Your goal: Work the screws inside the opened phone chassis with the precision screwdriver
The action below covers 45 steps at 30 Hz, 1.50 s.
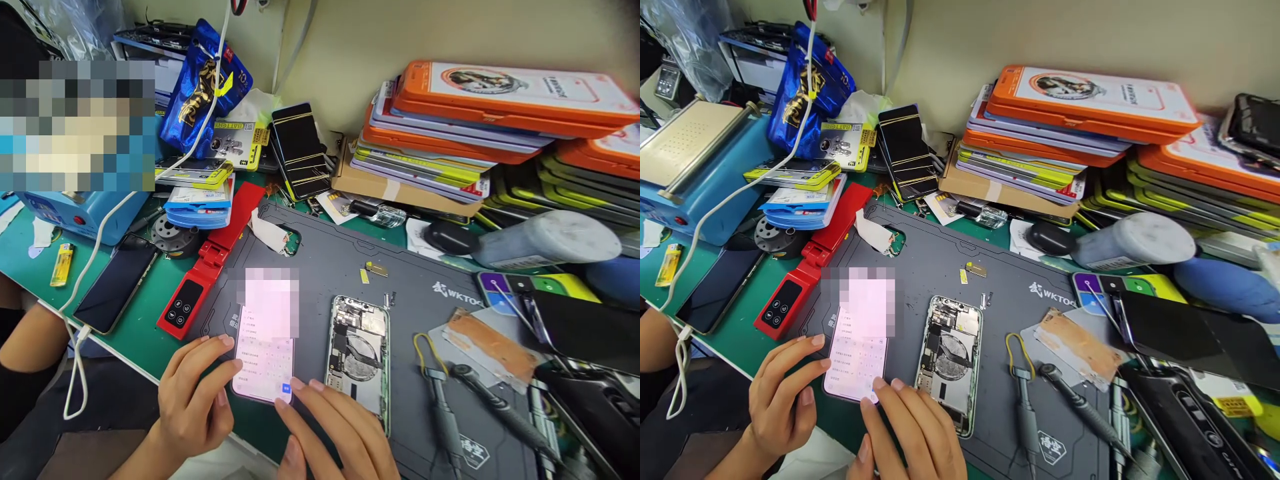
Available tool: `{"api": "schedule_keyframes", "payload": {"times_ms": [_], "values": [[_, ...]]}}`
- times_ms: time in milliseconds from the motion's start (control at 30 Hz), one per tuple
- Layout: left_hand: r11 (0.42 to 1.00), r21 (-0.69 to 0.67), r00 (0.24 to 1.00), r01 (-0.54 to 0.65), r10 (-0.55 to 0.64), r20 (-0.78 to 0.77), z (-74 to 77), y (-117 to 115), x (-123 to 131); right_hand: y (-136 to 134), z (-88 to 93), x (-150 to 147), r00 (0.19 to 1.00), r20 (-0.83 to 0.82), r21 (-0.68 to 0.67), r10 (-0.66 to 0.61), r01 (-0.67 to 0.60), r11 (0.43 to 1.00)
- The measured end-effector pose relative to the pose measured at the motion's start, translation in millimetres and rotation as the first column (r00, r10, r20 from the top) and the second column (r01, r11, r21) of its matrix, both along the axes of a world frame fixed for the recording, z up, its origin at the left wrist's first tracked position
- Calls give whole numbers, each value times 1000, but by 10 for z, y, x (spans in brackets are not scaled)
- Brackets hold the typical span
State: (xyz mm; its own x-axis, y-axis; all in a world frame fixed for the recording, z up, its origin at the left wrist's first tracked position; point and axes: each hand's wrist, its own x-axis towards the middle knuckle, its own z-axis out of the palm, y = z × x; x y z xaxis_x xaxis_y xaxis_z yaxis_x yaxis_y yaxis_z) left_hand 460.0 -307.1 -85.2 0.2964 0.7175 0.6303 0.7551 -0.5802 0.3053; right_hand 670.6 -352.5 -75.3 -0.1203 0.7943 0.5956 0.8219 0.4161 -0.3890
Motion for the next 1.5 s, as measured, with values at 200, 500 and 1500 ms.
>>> {"api": "schedule_keyframes", "payload": {"times_ms": [200, 500, 1500], "values": [[1000, 3, 1000, 11, -11, 0, -12, -5, -7, 20, -12, -52, 996, -65, -15, -57, 56, 998], [999, 7, 999, 34, -34, -5, -19, -3, -20, 19, 32, -70, 990, -105, -55, -91, 86, 995], [996, -14, 995, 86, -86, -48, -36, -2, -22, 92, -102, -18, 1000, -19, -54, 9, -10, 999]]}}
